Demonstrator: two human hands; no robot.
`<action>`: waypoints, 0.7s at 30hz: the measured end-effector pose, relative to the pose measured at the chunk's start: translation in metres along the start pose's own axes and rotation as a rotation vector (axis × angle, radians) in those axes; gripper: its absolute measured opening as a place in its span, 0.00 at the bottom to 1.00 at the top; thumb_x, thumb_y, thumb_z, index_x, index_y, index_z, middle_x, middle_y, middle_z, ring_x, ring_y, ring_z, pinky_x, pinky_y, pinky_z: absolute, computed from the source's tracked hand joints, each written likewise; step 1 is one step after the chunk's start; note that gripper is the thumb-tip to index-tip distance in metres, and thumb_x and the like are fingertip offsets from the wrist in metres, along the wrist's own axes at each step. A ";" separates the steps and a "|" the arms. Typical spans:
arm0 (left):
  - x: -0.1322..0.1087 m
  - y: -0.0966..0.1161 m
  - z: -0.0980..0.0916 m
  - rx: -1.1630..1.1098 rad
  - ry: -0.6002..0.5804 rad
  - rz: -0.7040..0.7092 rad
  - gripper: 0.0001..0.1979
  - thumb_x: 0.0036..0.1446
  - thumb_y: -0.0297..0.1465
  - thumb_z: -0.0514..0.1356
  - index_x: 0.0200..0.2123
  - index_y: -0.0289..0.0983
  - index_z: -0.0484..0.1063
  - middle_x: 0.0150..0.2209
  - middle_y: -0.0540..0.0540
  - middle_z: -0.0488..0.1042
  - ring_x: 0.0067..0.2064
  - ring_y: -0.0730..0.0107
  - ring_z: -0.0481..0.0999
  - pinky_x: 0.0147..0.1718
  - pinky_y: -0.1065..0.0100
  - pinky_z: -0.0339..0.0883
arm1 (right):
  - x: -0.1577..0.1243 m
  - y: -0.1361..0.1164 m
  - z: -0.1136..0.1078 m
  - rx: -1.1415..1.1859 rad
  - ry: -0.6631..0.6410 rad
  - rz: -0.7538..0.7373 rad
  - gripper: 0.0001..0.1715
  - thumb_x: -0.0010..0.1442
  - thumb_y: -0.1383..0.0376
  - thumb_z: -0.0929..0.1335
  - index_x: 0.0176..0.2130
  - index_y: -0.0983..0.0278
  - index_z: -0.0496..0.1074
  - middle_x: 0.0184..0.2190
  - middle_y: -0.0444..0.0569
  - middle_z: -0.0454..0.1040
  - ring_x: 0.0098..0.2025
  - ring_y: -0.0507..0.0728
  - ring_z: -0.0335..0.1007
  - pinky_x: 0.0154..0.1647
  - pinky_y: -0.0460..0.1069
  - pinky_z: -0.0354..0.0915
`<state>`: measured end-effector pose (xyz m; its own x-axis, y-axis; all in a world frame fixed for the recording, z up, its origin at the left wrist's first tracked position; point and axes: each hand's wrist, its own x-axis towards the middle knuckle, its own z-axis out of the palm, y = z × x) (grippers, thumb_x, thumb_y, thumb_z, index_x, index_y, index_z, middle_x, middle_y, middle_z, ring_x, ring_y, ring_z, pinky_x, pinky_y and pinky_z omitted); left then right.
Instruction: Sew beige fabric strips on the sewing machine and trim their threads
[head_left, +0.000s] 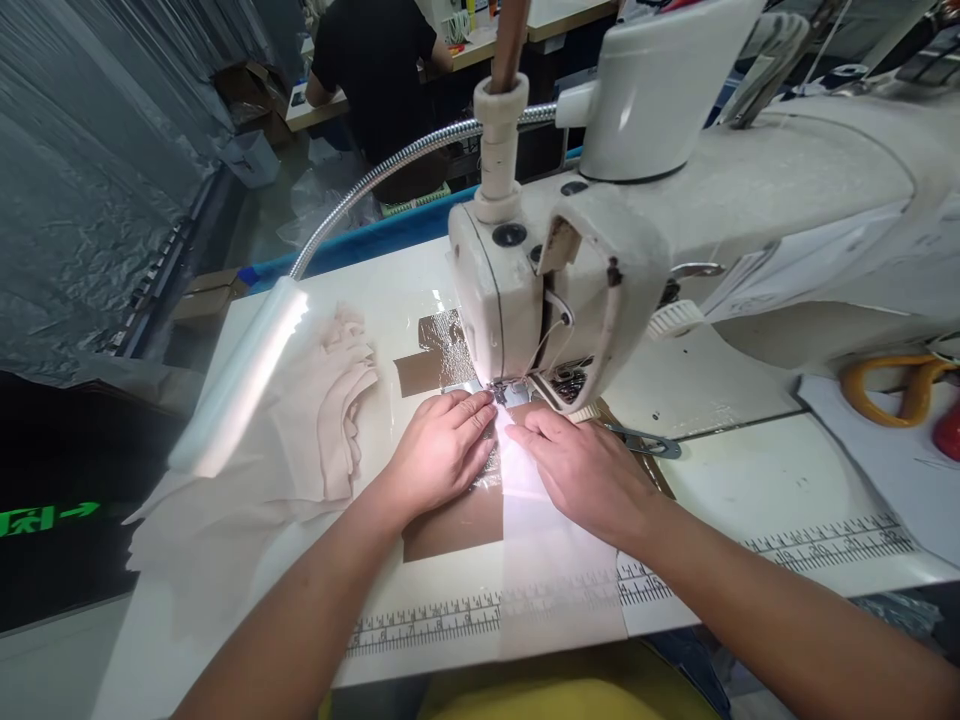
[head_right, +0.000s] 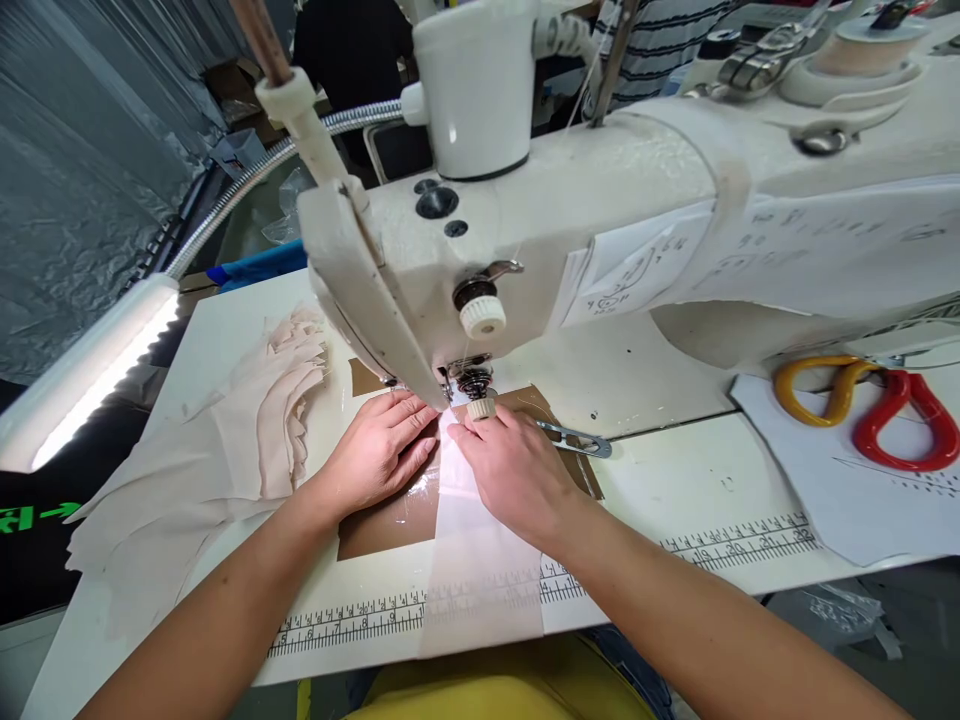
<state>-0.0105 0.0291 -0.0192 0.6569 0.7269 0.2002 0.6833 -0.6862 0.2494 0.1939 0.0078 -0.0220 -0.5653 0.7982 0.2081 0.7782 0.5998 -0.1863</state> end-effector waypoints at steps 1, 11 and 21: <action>0.001 0.000 0.000 0.002 -0.005 -0.003 0.18 0.62 0.33 0.51 0.51 0.33 0.69 0.54 0.37 0.70 0.50 0.53 0.69 0.49 0.50 0.65 | 0.000 0.000 0.000 0.000 0.001 0.004 0.17 0.57 0.76 0.61 0.41 0.65 0.73 0.32 0.48 0.69 0.30 0.54 0.56 0.26 0.50 0.45; 0.000 -0.003 -0.001 -0.036 0.019 0.012 0.17 0.62 0.32 0.51 0.51 0.34 0.69 0.53 0.36 0.71 0.49 0.54 0.69 0.49 0.51 0.65 | -0.004 0.000 0.002 0.017 0.010 0.002 0.20 0.55 0.78 0.59 0.41 0.65 0.73 0.31 0.48 0.69 0.30 0.54 0.56 0.29 0.50 0.48; -0.003 0.008 0.000 -0.019 -0.020 0.063 0.17 0.63 0.32 0.50 0.52 0.33 0.67 0.49 0.37 0.72 0.48 0.56 0.70 0.47 0.54 0.67 | -0.010 0.004 0.002 -0.018 0.037 -0.031 0.17 0.58 0.77 0.59 0.36 0.65 0.75 0.28 0.48 0.69 0.30 0.55 0.56 0.33 0.50 0.51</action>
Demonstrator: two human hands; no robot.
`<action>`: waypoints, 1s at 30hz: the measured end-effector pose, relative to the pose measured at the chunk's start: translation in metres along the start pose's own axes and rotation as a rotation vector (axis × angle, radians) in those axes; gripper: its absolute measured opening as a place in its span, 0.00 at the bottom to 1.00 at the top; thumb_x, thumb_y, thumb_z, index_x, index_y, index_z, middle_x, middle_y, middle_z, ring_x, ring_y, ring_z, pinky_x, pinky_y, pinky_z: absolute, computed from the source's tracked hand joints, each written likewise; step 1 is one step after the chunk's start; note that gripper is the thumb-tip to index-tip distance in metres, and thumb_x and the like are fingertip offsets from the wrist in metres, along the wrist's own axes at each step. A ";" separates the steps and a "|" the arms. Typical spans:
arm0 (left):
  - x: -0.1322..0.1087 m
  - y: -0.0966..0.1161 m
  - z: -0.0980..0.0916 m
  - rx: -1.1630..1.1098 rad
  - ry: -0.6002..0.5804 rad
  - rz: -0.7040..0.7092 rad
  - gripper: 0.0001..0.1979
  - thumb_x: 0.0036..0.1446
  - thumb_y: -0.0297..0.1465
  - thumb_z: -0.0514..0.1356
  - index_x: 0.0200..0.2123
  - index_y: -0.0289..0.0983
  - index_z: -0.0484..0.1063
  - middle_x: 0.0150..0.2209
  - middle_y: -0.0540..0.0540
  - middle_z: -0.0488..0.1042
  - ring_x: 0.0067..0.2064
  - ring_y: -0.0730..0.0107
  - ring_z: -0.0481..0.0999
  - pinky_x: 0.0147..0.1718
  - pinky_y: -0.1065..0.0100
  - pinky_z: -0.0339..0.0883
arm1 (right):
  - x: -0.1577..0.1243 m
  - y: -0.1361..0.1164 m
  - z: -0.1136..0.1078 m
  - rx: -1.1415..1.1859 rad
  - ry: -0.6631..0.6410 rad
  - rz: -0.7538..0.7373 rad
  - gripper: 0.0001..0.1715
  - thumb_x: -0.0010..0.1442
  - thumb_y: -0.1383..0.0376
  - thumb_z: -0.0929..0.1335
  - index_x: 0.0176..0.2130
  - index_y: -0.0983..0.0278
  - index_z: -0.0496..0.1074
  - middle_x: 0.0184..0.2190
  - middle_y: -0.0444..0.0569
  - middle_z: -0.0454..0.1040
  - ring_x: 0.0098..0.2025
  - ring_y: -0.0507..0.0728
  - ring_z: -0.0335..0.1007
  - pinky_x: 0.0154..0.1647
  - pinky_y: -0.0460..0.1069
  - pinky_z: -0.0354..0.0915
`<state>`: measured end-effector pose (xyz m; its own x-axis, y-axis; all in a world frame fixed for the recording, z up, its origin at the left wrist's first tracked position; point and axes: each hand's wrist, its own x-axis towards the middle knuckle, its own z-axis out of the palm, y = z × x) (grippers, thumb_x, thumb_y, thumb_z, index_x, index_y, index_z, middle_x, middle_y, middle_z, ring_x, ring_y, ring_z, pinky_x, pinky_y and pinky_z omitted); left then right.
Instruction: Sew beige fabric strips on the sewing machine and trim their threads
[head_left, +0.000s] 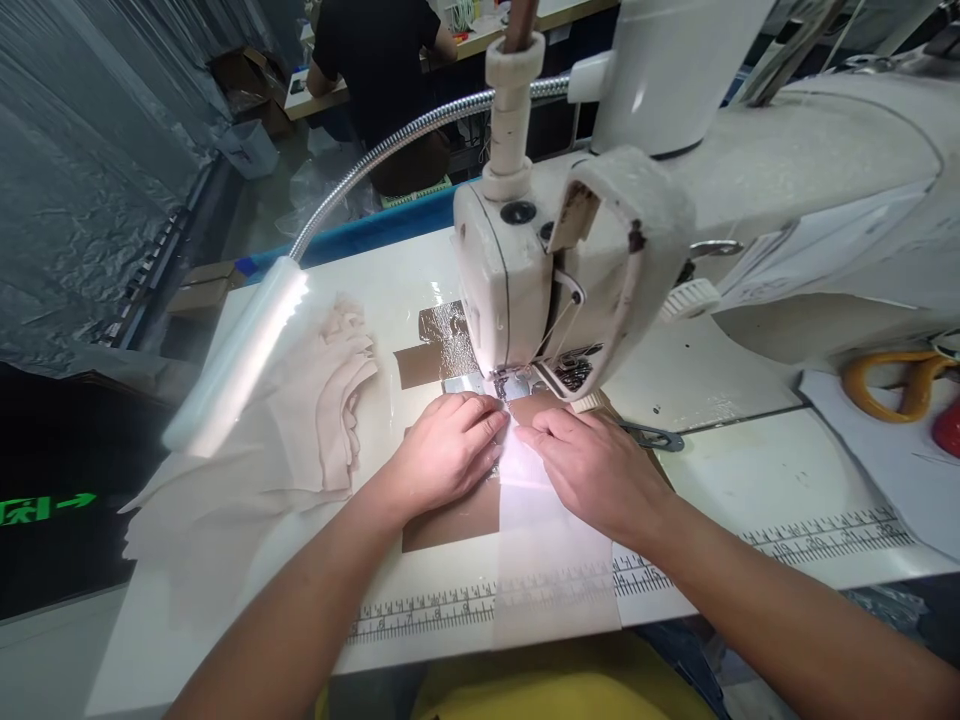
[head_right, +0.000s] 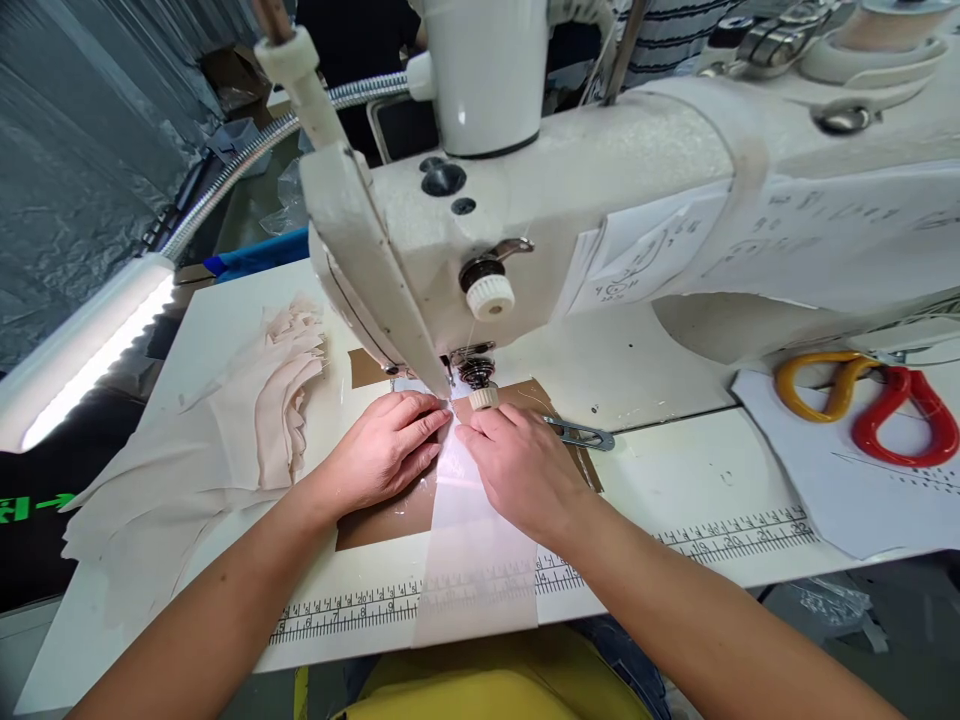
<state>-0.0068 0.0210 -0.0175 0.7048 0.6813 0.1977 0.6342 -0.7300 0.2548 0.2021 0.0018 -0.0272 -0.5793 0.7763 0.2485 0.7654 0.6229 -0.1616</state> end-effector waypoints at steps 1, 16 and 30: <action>0.000 0.001 0.000 0.006 -0.005 -0.006 0.16 0.63 0.32 0.50 0.51 0.33 0.68 0.48 0.37 0.72 0.48 0.57 0.70 0.47 0.54 0.67 | 0.000 0.000 -0.001 -0.010 -0.002 -0.003 0.17 0.58 0.77 0.60 0.35 0.65 0.74 0.28 0.47 0.68 0.30 0.55 0.55 0.33 0.50 0.50; -0.004 0.000 -0.001 0.043 -0.025 0.059 0.14 0.63 0.30 0.50 0.50 0.32 0.68 0.54 0.38 0.71 0.51 0.56 0.70 0.49 0.54 0.67 | -0.002 -0.003 0.000 -0.032 0.061 -0.036 0.18 0.58 0.77 0.60 0.40 0.66 0.75 0.29 0.48 0.70 0.31 0.56 0.56 0.34 0.50 0.53; -0.004 -0.005 -0.003 0.007 -0.049 0.004 0.19 0.62 0.35 0.52 0.53 0.31 0.66 0.56 0.37 0.68 0.54 0.55 0.67 0.53 0.54 0.63 | 0.001 -0.006 0.007 -0.053 0.095 -0.034 0.17 0.58 0.77 0.60 0.40 0.68 0.75 0.27 0.48 0.68 0.31 0.56 0.57 0.33 0.50 0.54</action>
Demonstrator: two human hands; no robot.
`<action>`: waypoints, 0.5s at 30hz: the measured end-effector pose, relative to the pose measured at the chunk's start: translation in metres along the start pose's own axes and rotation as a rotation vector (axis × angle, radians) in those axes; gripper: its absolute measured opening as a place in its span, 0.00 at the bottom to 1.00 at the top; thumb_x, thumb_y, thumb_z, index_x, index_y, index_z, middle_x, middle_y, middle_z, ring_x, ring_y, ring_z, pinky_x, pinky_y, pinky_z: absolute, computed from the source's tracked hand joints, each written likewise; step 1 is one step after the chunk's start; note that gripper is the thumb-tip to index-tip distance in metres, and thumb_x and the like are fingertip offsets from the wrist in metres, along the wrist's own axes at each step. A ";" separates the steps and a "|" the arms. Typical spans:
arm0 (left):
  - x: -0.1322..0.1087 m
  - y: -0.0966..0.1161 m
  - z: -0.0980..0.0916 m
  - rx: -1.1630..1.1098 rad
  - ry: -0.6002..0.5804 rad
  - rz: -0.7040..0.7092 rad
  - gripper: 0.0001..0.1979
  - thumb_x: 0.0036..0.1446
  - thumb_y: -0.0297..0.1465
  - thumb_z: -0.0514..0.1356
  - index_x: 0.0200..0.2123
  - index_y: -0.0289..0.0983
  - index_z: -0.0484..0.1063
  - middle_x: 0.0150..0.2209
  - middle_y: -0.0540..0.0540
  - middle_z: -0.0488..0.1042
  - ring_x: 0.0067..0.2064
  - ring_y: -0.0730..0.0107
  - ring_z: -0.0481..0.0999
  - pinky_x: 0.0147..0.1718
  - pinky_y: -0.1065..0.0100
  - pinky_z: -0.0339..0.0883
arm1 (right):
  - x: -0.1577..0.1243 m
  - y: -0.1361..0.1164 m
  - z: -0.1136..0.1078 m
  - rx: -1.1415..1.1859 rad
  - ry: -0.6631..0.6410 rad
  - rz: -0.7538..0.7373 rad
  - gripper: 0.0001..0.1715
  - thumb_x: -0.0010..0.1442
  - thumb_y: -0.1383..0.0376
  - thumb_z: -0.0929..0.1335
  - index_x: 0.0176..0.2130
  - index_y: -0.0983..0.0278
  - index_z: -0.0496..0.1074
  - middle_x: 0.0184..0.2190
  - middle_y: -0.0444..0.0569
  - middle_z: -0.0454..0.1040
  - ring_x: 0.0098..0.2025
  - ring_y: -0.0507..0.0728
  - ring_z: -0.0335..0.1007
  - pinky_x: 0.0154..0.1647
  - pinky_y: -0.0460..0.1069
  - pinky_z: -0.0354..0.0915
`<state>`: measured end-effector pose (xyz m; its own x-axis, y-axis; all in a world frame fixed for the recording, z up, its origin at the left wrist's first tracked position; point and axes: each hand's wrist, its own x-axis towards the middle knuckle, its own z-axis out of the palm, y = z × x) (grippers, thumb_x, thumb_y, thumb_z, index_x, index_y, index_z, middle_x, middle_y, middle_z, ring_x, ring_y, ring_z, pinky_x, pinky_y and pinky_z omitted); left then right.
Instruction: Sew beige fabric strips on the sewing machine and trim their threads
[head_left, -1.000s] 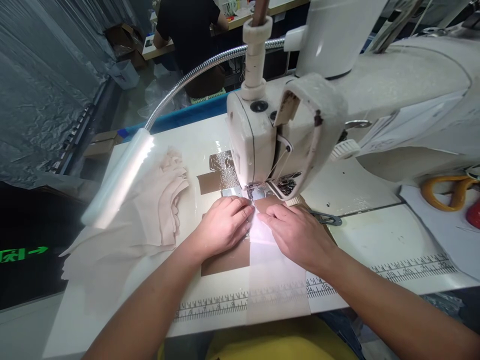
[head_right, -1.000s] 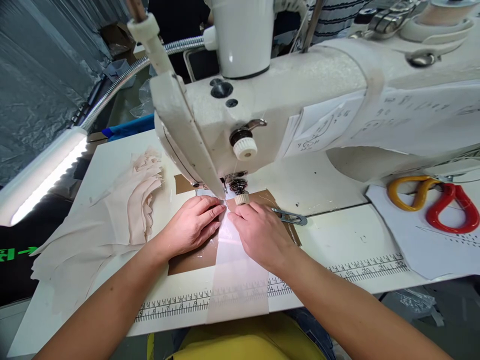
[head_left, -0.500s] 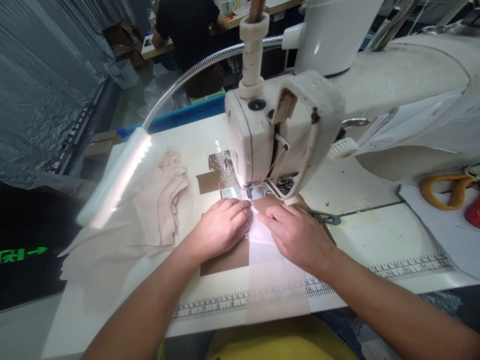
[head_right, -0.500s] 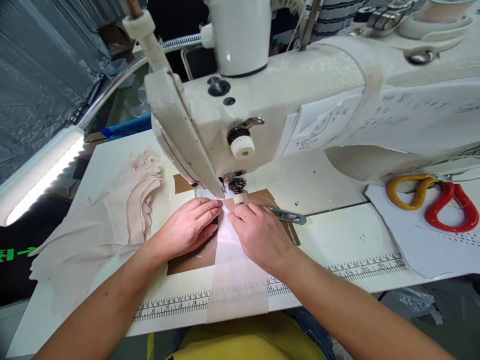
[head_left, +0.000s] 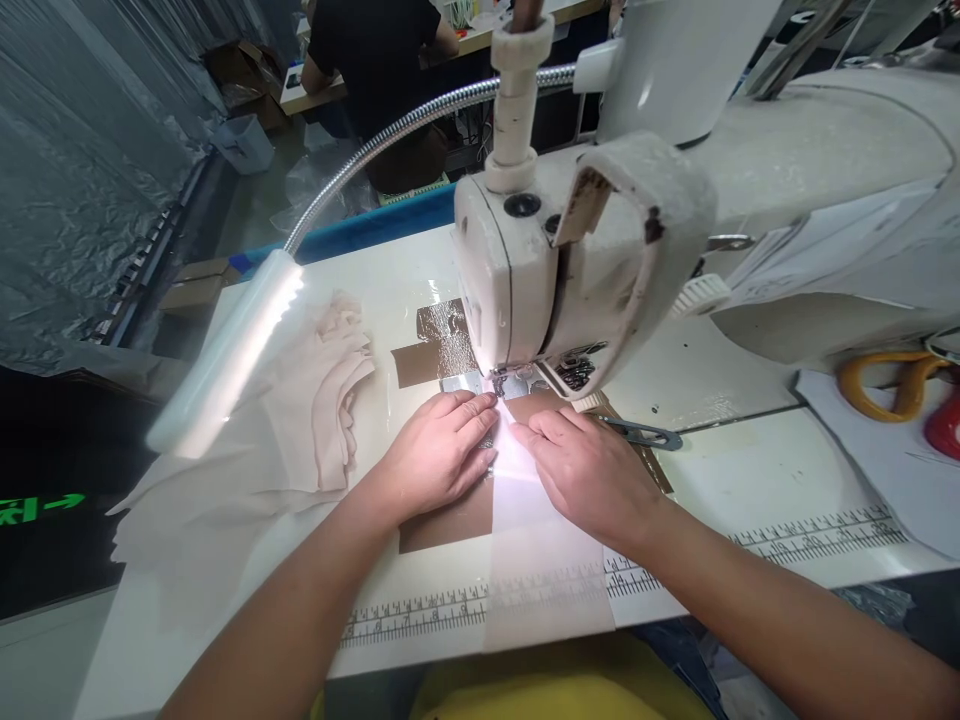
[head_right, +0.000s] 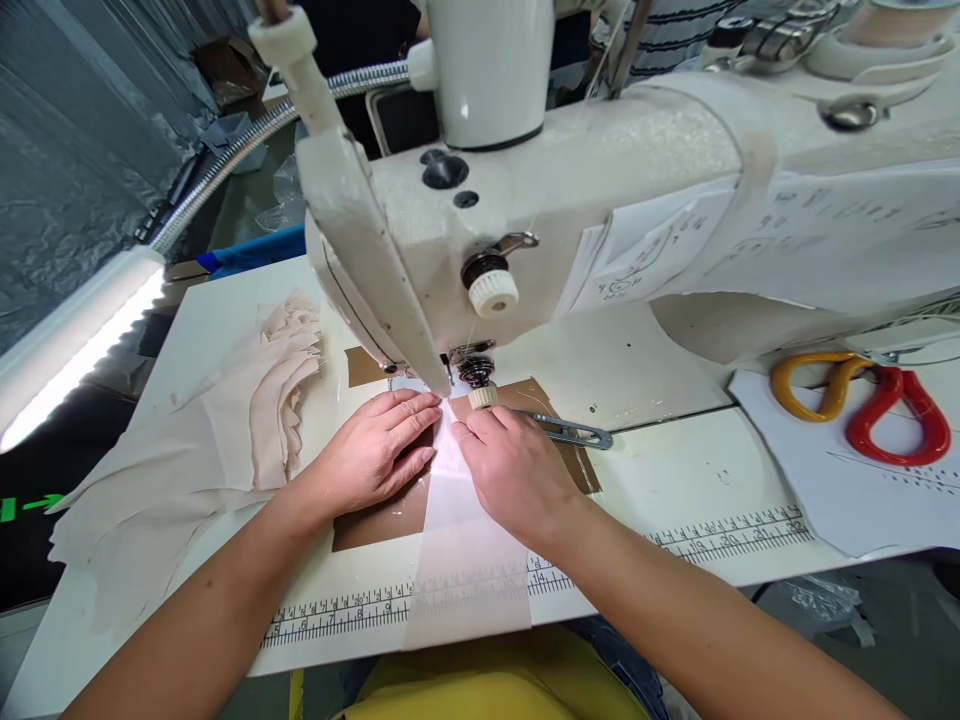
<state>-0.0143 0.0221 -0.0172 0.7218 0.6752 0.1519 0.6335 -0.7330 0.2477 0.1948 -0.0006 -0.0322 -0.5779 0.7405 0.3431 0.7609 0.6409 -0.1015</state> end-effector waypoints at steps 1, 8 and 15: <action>0.001 -0.001 0.000 -0.002 0.005 -0.004 0.19 0.62 0.35 0.52 0.53 0.31 0.66 0.56 0.37 0.68 0.54 0.55 0.67 0.53 0.54 0.63 | 0.000 0.000 0.001 -0.002 0.000 0.001 0.17 0.58 0.77 0.61 0.41 0.68 0.75 0.28 0.48 0.69 0.31 0.56 0.57 0.33 0.50 0.54; 0.001 -0.004 0.000 0.012 0.019 0.061 0.18 0.62 0.30 0.52 0.54 0.34 0.64 0.55 0.39 0.68 0.53 0.57 0.66 0.51 0.54 0.63 | -0.002 0.001 0.001 0.001 -0.015 0.009 0.18 0.57 0.77 0.61 0.41 0.68 0.75 0.28 0.48 0.69 0.31 0.56 0.57 0.33 0.50 0.54; 0.001 -0.004 0.001 -0.006 0.050 0.086 0.16 0.62 0.30 0.52 0.52 0.34 0.66 0.49 0.38 0.72 0.50 0.59 0.69 0.48 0.56 0.66 | 0.000 0.001 -0.004 0.016 0.030 0.022 0.17 0.58 0.76 0.60 0.35 0.65 0.75 0.26 0.47 0.67 0.30 0.55 0.57 0.33 0.49 0.53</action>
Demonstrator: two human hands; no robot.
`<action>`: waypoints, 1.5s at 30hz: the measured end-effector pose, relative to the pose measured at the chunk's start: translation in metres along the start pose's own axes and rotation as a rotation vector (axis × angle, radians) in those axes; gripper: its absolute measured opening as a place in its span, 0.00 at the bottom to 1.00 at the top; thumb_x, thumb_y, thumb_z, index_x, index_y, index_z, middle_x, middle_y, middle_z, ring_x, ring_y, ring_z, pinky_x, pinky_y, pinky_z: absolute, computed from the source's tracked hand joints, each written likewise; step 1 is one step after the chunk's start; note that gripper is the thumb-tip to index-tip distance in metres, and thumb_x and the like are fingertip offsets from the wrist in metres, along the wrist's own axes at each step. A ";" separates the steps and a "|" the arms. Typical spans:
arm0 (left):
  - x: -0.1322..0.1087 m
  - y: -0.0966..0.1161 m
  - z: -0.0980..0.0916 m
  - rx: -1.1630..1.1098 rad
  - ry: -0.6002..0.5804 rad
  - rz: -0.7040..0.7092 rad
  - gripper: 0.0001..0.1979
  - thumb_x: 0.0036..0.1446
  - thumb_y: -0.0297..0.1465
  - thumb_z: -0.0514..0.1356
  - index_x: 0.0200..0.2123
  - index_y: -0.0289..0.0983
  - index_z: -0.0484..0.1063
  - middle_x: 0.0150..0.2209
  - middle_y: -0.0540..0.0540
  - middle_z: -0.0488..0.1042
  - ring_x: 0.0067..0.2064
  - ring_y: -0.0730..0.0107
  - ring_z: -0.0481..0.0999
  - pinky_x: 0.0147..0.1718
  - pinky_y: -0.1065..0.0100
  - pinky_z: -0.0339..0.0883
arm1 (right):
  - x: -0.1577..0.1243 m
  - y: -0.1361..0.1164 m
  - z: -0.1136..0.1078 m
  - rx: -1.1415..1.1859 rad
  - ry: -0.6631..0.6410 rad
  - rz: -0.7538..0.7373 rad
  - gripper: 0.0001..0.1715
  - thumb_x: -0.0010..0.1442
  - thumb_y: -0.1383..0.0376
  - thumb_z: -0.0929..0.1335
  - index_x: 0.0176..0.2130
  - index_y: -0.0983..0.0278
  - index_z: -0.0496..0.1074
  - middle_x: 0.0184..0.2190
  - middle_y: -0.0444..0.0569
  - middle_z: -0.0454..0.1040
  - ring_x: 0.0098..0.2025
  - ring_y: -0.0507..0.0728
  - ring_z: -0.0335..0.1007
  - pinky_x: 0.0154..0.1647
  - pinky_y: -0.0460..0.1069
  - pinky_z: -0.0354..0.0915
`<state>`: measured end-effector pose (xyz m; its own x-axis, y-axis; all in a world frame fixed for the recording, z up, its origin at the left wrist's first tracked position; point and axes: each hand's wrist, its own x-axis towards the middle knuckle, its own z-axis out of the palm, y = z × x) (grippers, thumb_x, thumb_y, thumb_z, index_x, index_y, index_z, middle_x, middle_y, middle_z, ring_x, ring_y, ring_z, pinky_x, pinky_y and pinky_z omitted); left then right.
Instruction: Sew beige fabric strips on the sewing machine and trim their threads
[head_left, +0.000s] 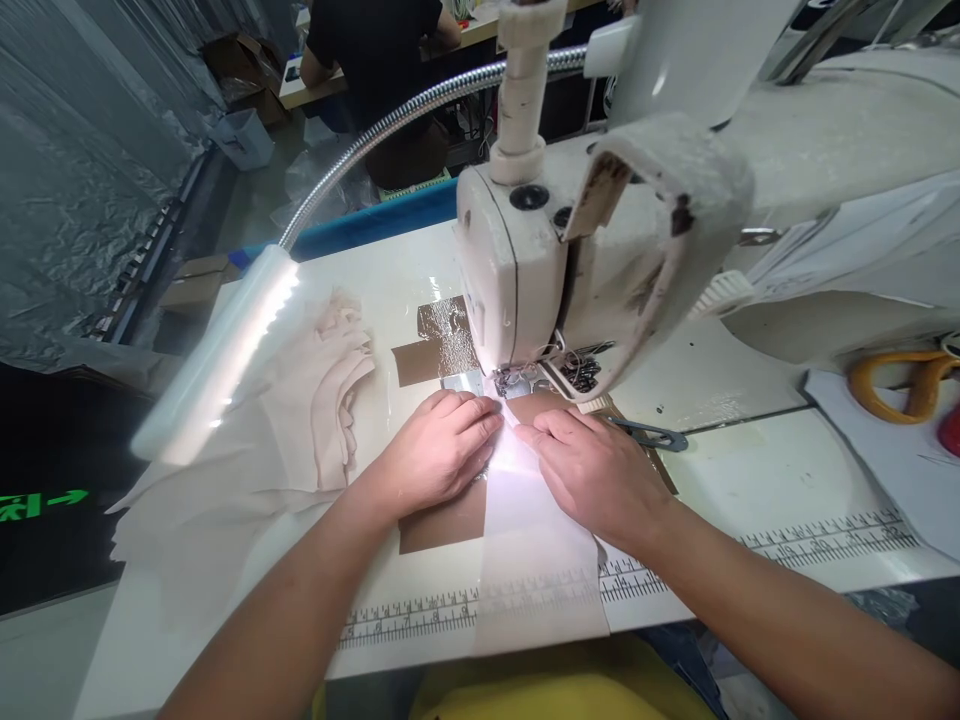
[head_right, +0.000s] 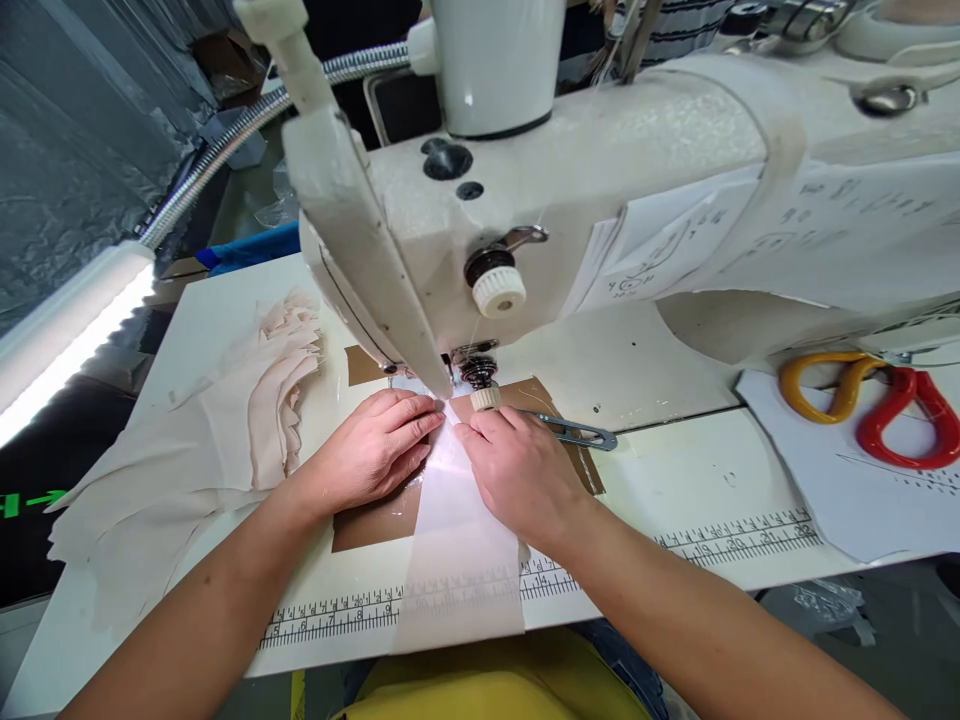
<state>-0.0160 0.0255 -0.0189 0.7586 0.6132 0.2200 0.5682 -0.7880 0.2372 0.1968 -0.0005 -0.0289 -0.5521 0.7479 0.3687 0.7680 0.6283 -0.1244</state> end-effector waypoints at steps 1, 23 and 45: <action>0.000 0.000 0.000 -0.006 0.003 0.003 0.16 0.62 0.30 0.52 0.52 0.34 0.66 0.49 0.38 0.72 0.50 0.59 0.69 0.48 0.56 0.66 | 0.000 0.000 -0.001 0.000 0.000 0.004 0.17 0.58 0.76 0.60 0.35 0.65 0.75 0.26 0.46 0.68 0.30 0.55 0.57 0.33 0.49 0.53; -0.004 0.003 -0.005 -0.118 -0.007 -0.019 0.19 0.60 0.38 0.54 0.51 0.32 0.68 0.55 0.36 0.68 0.55 0.54 0.65 0.54 0.53 0.61 | 0.000 -0.003 -0.006 0.031 -0.043 -0.024 0.16 0.58 0.75 0.60 0.29 0.65 0.74 0.25 0.47 0.68 0.30 0.55 0.58 0.33 0.49 0.55; -0.008 0.025 -0.006 -0.063 -0.074 -0.110 0.20 0.60 0.41 0.54 0.50 0.34 0.68 0.53 0.37 0.69 0.50 0.54 0.68 0.49 0.52 0.63 | -0.004 0.002 -0.008 0.075 -0.011 0.008 0.14 0.56 0.74 0.61 0.32 0.65 0.75 0.25 0.46 0.70 0.27 0.51 0.63 0.30 0.47 0.56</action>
<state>-0.0094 0.0010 -0.0092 0.7157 0.6882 0.1191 0.6298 -0.7097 0.3157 0.2029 -0.0043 -0.0234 -0.5502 0.7547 0.3573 0.7457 0.6366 -0.1964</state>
